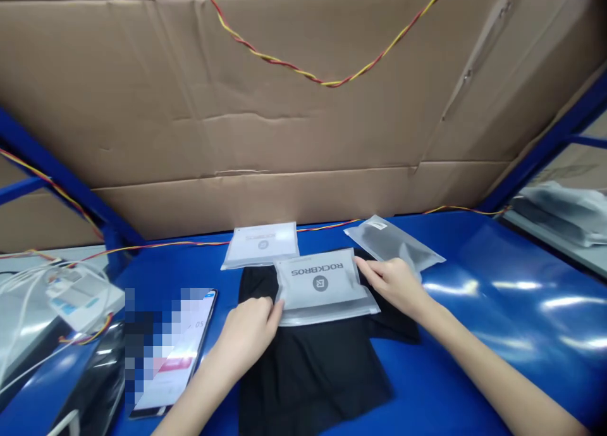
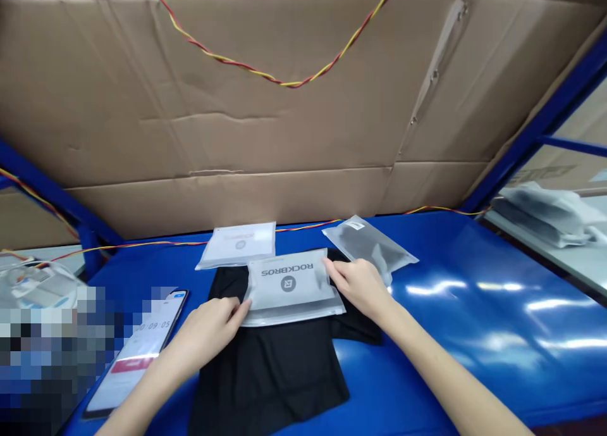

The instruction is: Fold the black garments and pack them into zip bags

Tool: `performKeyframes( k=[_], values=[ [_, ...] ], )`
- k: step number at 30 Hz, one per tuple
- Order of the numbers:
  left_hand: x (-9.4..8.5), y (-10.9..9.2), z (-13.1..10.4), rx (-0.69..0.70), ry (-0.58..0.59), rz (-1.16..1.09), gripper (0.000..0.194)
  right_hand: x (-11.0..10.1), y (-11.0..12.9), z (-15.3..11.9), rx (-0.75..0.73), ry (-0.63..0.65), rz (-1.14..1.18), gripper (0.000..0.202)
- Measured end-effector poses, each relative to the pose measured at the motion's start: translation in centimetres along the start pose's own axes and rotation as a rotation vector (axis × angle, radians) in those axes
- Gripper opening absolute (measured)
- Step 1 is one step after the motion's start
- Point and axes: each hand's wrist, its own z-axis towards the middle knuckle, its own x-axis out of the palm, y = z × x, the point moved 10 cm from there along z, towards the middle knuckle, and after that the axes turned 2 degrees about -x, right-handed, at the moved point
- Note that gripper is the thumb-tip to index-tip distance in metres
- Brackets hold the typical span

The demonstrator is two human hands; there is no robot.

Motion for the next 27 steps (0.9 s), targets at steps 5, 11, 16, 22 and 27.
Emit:
performKeyframes(
  k=[5, 11, 16, 22, 27],
  values=[
    [-0.4, 0.2, 0.3, 0.001, -0.019, -0.074, 0.039, 0.3, 0.6, -0.1, -0.059, 0.025, -0.006, 0.032],
    [-1.3, -0.1, 0.5, 0.022, -0.077, -0.196, 0.041, 0.0, 6.3, -1.8, -0.365, 0.015, 0.096, 0.038],
    [-1.6, -0.6, 0.5, 0.052, -0.102, -0.245, 0.042, 1.2, 11.3, -4.0, -0.565, 0.010, -0.043, 0.021],
    [-1.8, -1.8, -0.1, 0.149, -0.131, -0.273, 0.039, 3.8, 11.2, -4.3, -0.562, 0.002, -0.300, 0.024],
    [-2.6, -2.3, -0.4, 0.168, -0.180, -0.272, 0.038, 1.5, 10.1, -3.5, -0.532, -0.141, -0.320, 0.025]
  ],
)
